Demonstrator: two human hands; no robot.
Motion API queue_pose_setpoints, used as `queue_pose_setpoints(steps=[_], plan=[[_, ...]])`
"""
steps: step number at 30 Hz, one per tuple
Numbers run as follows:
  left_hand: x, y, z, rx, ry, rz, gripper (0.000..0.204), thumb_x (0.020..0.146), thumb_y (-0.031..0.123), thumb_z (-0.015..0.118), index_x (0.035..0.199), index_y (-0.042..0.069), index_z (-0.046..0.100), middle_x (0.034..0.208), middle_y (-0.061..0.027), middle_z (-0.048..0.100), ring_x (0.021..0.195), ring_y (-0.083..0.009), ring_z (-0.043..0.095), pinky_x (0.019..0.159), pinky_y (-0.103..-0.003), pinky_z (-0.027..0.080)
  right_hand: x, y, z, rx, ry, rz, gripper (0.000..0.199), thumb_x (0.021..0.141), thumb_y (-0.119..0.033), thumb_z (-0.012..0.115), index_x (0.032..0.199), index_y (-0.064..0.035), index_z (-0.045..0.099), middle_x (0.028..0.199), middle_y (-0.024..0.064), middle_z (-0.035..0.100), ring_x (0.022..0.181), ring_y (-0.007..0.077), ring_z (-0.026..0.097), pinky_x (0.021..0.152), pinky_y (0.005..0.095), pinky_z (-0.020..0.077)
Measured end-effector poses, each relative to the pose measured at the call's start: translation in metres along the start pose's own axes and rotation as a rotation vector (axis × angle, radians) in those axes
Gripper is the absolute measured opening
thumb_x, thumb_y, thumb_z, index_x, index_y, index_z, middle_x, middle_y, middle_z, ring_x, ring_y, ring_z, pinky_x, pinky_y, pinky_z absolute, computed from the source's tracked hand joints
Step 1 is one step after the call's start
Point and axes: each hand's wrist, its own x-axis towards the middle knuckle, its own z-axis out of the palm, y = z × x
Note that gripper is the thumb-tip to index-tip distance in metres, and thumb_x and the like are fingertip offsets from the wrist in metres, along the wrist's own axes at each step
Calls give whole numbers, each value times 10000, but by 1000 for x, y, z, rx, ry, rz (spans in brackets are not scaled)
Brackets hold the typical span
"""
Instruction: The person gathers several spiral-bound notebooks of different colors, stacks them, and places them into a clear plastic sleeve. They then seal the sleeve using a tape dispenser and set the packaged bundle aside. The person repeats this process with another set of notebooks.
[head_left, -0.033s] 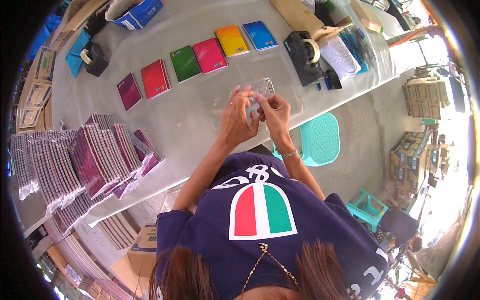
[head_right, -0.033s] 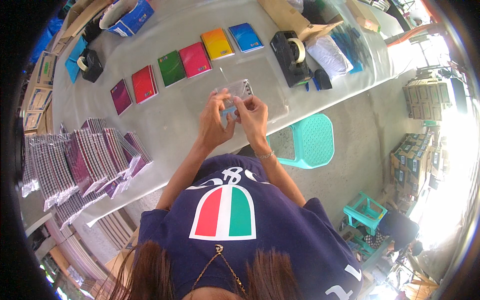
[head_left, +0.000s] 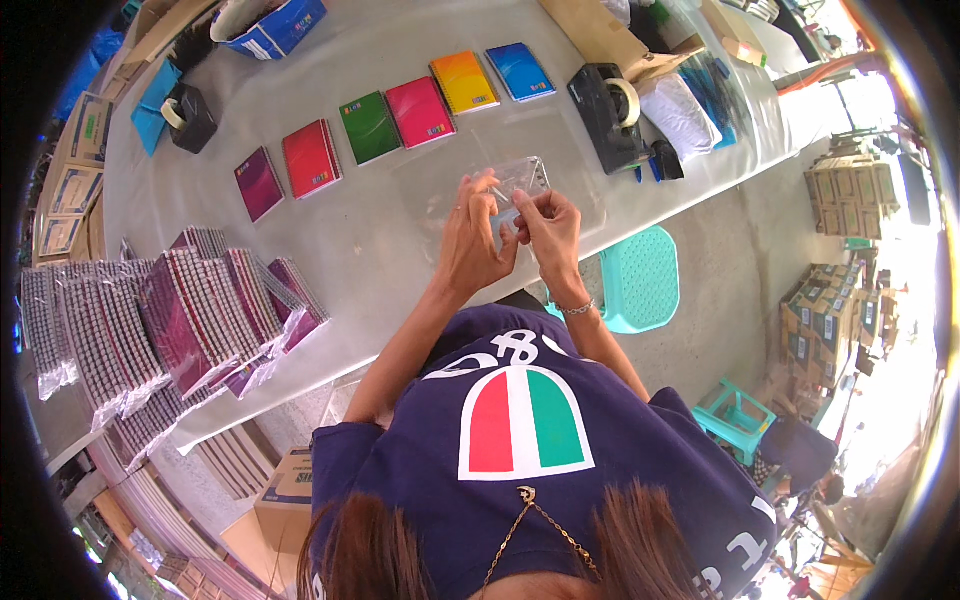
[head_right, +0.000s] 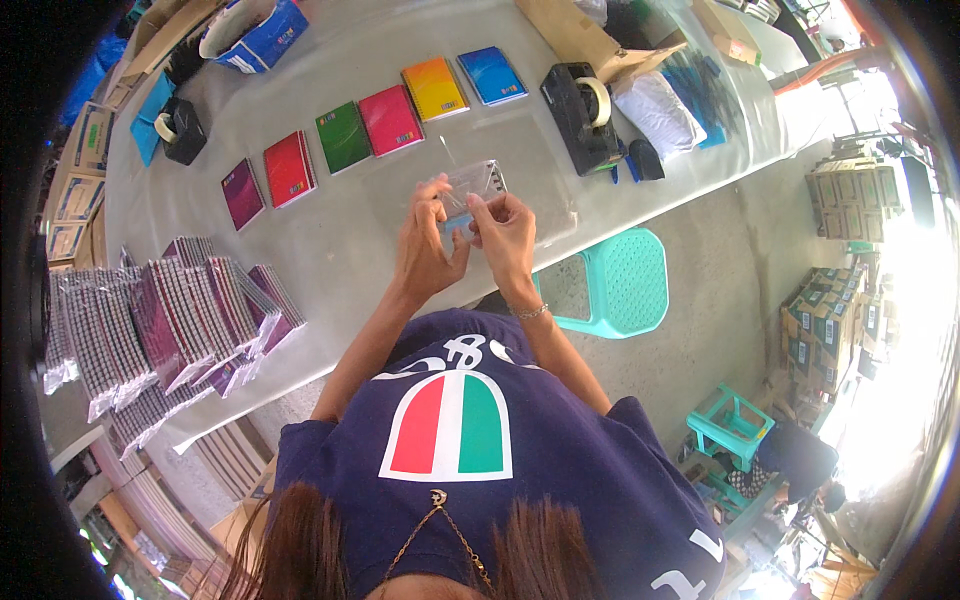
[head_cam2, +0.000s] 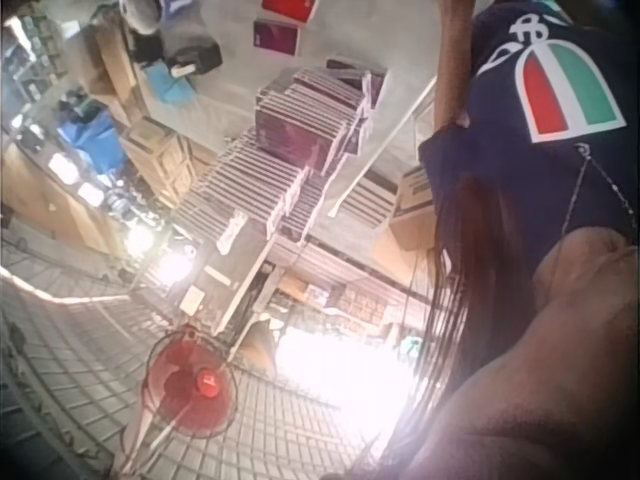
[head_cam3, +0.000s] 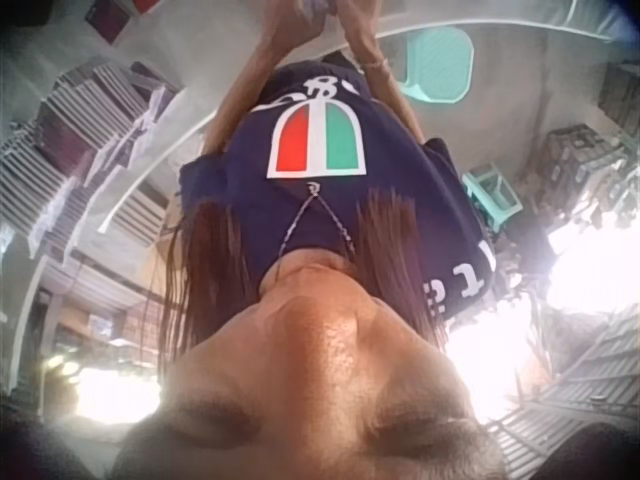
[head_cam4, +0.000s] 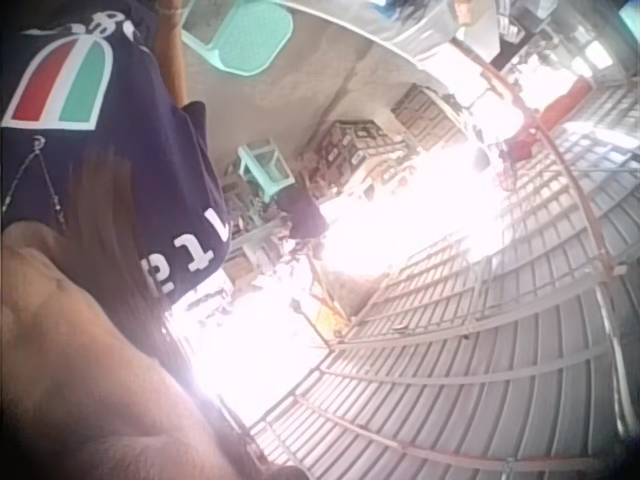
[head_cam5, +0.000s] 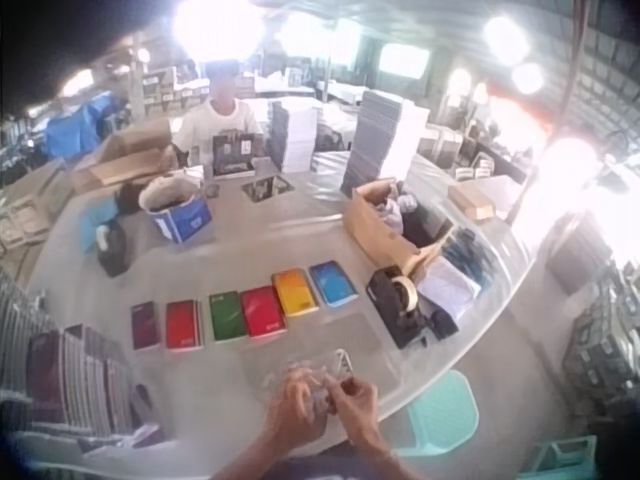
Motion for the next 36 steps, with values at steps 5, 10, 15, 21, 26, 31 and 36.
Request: queue_pose_setpoints(steps=[5, 10, 15, 21, 26, 31, 36], plan=[[16, 19, -20, 436, -377, -34, 767, 711, 81, 638, 1429, 165, 381, 1529, -77, 292, 1450, -243, 206, 1165, -586, 80, 2, 14, -1, 106, -11, 5, 267, 888, -224, 710, 779, -16, 582, 667, 53, 618, 520, 87, 553, 473, 216, 447], [15, 13, -20, 537, -492, -84, 862, 717, 119, 644, 1499, 215, 294, 1554, -48, 258, 1457, -238, 186, 1167, -587, 57, 6, 28, -1, 174, -50, -59, 292, 885, -249, 716, 782, -22, 565, 668, 65, 630, 532, 105, 582, 480, 225, 461], [10, 12, -25, 459, -450, -80, 825, 748, 154, 649, 1493, 194, 298, 1556, -74, 248, 1445, -271, 206, 1151, -618, 80, 13, 44, 2, -132, 36, -103, 328, 858, -218, 734, 693, -23, 527, 588, 14, 547, 528, 75, 487, 480, 244, 402], [16, 2, -7, 423, -373, -63, 689, 782, 263, 696, 1402, 153, 418, 1430, -107, 396, 1335, -302, 373, 1116, -629, 161, 31, 84, -27, -531, 60, -352, 358, 826, -207, 744, 664, 1, 501, 542, 23, 442, 556, 143, 334, 498, 346, 345], [33, 1, -9, 360, -384, -219, 667, 750, 260, 754, 1330, 90, 470, 1259, -127, 528, 1266, -288, 448, 1121, -568, 207, 53, 76, -62, -514, -196, -256, 386, 850, -278, 726, 669, -11, 514, 554, 30, 507, 519, 110, 430, 493, 288, 394], [45, 34, -55, 323, -250, -221, 642, 724, 206, 761, 1290, 87, 483, 1241, -128, 540, 1247, -287, 466, 1091, -514, 254, 89, 68, -94, -495, -326, -250, 363, 877, -277, 710, 672, -46, 519, 575, 12, 514, 500, 78, 482, 471, 237, 381], [52, 86, -153, 558, 14, -223, 659, 700, 195, 758, 1299, 142, 487, 1266, -87, 548, 1247, -282, 463, 1087, -495, 259, 120, 73, -112, -743, -378, -408, 343, 860, -250, 712, 699, -15, 522, 604, 73, 557, 551, 134, 527, 530, 299, 413]])
